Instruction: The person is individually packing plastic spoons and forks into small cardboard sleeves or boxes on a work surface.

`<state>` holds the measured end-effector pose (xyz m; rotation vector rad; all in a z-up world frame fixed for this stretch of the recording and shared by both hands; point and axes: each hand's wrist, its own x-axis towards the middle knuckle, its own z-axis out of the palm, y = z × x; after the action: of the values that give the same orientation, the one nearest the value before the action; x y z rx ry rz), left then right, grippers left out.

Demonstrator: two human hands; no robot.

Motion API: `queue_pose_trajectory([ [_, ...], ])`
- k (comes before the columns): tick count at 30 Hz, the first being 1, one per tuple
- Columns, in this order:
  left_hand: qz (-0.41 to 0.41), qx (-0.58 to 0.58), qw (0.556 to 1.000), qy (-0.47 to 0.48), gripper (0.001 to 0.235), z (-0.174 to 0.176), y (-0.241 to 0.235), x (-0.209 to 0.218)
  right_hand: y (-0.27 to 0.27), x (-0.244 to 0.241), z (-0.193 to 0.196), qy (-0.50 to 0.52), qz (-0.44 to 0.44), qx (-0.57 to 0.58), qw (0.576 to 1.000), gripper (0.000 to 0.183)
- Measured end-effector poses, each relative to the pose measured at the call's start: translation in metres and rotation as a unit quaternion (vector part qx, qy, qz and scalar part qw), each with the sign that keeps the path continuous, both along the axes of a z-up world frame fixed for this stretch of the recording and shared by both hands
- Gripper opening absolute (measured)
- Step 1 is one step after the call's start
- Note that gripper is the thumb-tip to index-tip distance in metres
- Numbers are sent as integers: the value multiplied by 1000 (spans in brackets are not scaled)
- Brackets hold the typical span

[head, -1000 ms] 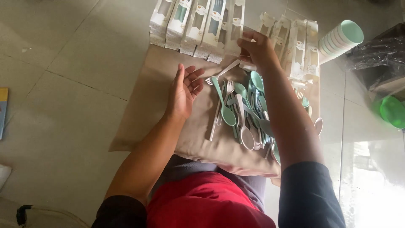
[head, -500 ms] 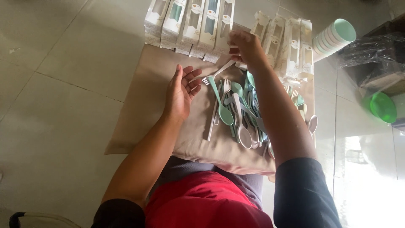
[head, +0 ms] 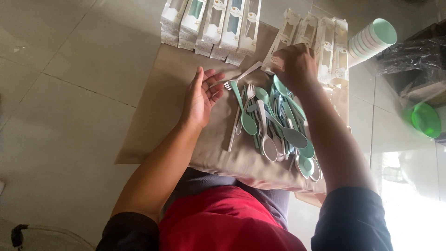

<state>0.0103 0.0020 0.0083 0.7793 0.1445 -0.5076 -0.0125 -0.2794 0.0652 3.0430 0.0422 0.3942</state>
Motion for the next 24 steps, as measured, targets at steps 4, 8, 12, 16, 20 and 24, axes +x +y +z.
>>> queue_pose_trajectory([
  [4, -5, 3, 1000, 17, 49, -2, -2, 0, -1, 5, -25, -32, -14, -52, 998, 17],
  [8, -10, -5, 1000, 10, 48, -3, -2, 1, -1, 11, -30, -69, -12, -81, 994, 14],
  [12, -23, -4, 1000, 3, 46, -1, -1, -2, 1, 11, -25, -64, -5, -66, 996, 12],
  [16, -23, -10, 1000, -8, 47, -9, -4, 1, 7, 8, -13, -88, 79, -63, 991, 15],
  [20, -40, -3, 999, -22, 49, -18, -5, 1, 17, -4, -3, -139, 166, -91, 972, 22],
  [24, -107, 3, 993, -55, 50, -40, -12, 5, 14, -31, 0, -223, 178, -93, 954, 17],
])
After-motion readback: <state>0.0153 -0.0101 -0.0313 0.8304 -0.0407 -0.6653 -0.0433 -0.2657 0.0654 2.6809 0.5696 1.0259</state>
